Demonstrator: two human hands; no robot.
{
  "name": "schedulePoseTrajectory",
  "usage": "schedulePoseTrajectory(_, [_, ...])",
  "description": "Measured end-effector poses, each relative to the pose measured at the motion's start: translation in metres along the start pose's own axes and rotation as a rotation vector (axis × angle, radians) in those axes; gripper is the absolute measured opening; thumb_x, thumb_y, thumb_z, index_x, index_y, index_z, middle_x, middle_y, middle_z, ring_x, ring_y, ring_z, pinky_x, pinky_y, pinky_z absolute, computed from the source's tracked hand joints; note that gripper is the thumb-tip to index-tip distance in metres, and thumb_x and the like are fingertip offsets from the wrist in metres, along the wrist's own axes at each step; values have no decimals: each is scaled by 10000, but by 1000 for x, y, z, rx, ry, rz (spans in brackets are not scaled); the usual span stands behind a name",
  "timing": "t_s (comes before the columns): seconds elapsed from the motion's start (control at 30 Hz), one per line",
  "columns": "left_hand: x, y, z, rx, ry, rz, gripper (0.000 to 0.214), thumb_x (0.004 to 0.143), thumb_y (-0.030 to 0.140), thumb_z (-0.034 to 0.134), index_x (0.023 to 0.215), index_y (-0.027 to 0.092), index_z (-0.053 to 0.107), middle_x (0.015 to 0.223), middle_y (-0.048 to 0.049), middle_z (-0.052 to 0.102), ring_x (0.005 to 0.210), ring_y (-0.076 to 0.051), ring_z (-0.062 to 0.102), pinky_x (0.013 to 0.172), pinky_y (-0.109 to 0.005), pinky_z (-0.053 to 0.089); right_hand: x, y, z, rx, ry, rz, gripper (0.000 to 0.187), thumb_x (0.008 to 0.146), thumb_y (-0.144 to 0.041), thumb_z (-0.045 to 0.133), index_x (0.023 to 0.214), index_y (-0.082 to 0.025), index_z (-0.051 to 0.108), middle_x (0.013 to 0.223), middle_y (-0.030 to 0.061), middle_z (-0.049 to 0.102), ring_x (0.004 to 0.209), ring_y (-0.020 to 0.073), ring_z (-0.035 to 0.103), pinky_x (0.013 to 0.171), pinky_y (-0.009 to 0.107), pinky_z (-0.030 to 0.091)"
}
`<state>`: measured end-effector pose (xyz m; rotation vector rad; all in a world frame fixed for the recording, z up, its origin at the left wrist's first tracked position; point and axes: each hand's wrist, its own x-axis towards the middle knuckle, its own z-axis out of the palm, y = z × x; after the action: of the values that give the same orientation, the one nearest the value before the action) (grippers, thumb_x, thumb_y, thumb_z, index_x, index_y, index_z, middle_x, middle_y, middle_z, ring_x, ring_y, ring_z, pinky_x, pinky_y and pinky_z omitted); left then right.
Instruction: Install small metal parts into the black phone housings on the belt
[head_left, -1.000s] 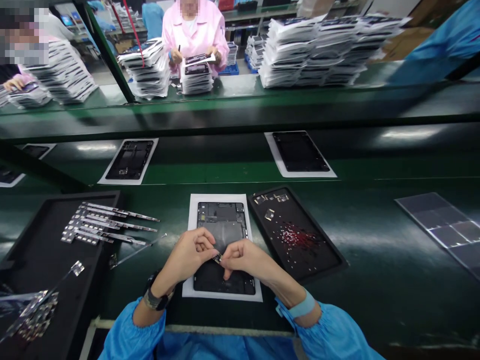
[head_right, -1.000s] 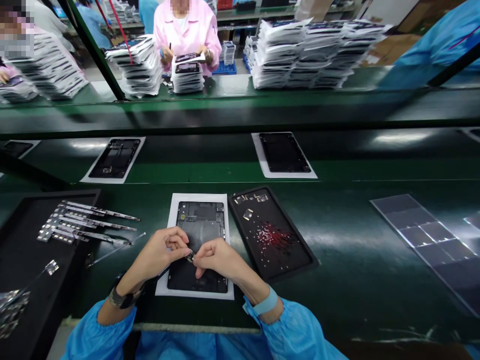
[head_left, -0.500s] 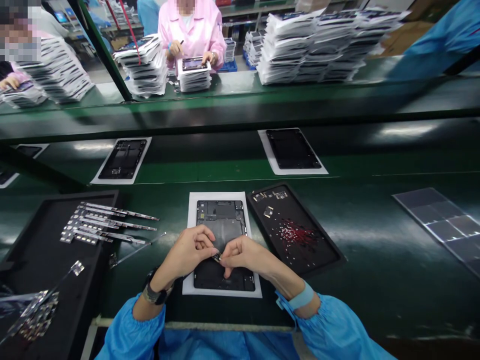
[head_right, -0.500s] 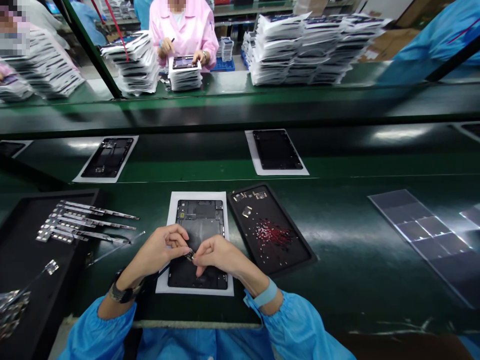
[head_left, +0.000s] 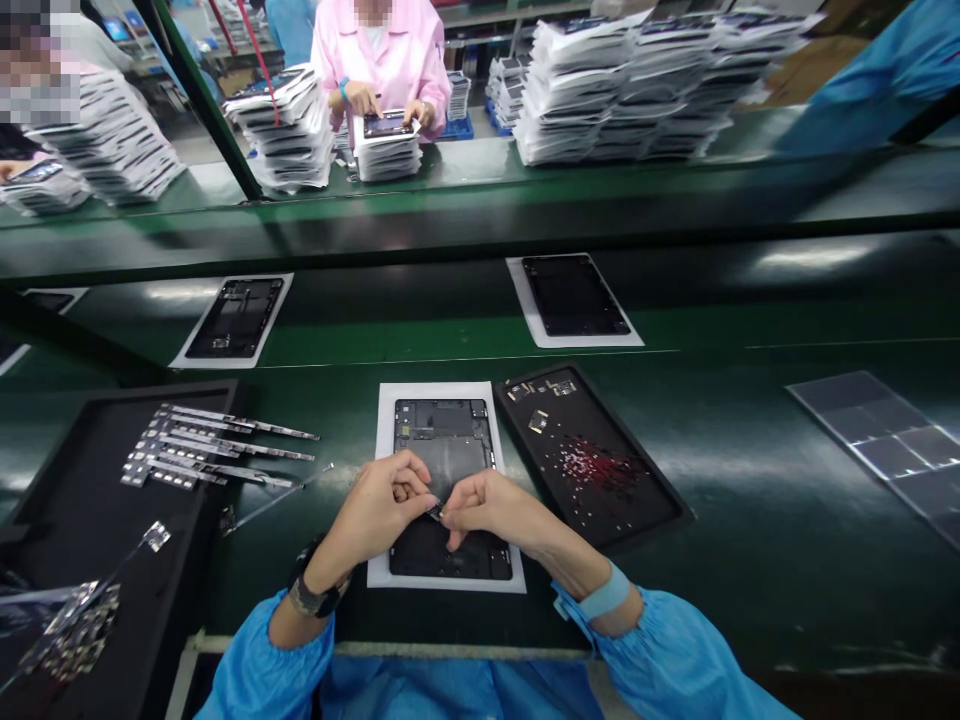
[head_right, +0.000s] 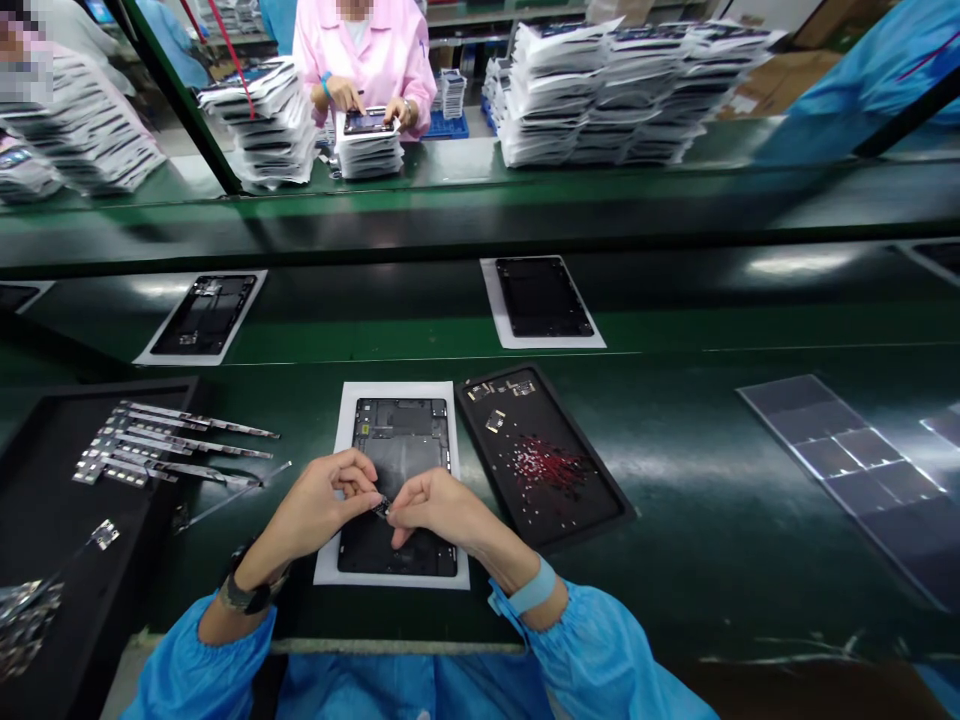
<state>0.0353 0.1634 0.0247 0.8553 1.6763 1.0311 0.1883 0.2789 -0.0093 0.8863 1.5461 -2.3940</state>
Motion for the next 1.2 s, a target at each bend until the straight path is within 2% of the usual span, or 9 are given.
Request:
schedulePoseTrajectory(0.13, [6,-6,-2,-103,-26,-32,235,664,252,763,786,171,580,639,-4,665,609,-144,611,602,-245,450,0,1,-1,9,-6,-18,264,601,-367,833,663,-146,703,608,35,735,589,159,672,670,273,493])
schedulePoseTrajectory(0.23, [10,-10,-3,-104,23,-35,224,655,269,772,770,169,609,650,-19,679,640,-163,637,613,-253,467,0,1,-1,8,14,-56,285,633,-397,827,701,-147,709,639,38,745,620,162,680,697,282,498])
schedulePoseTrajectory(0.43, [5,-8,3,85,98,27,108,744,257,705,794,161,705,691,-44,696,656,-182,638,640,-280,487,2,4,0,-9,38,-151,440,726,-590,744,699,-155,684,668,51,746,644,165,672,728,303,513])
schedulePoseTrajectory(0.57, [-7,-8,15,300,253,76,319,732,222,735,1049,187,739,909,-74,758,770,-227,670,782,-351,521,2,6,2,49,88,-175,443,711,-595,764,696,-160,677,691,48,739,670,169,670,759,316,515])
schedulePoseTrajectory(0.7, [-12,-10,28,416,308,122,327,741,187,724,1067,167,738,1075,-125,752,972,-296,691,910,-414,524,3,7,3,88,101,-195,416,700,-563,787,668,-161,684,680,33,715,667,165,663,757,315,522])
schedulePoseTrajectory(0.83, [-9,-15,34,453,326,173,307,767,200,707,1069,152,730,1055,-131,756,969,-297,706,901,-416,546,2,6,4,122,108,-212,388,698,-532,798,660,-160,697,678,28,713,667,161,663,759,310,532])
schedulePoseTrajectory(1.0, [-7,-22,38,483,388,265,317,762,125,663,1074,142,713,1046,-115,757,944,-265,716,883,-394,561,1,6,5,142,100,-233,362,725,-500,790,671,-154,699,690,32,718,677,165,671,786,324,541])
schedulePoseTrajectory(1.2, [-5,-22,40,450,408,307,315,735,109,666,1044,146,712,1014,-93,764,917,-253,719,859,-380,565,1,7,5,134,102,-255,336,735,-482,784,667,-165,696,691,24,716,687,173,676,791,330,541])
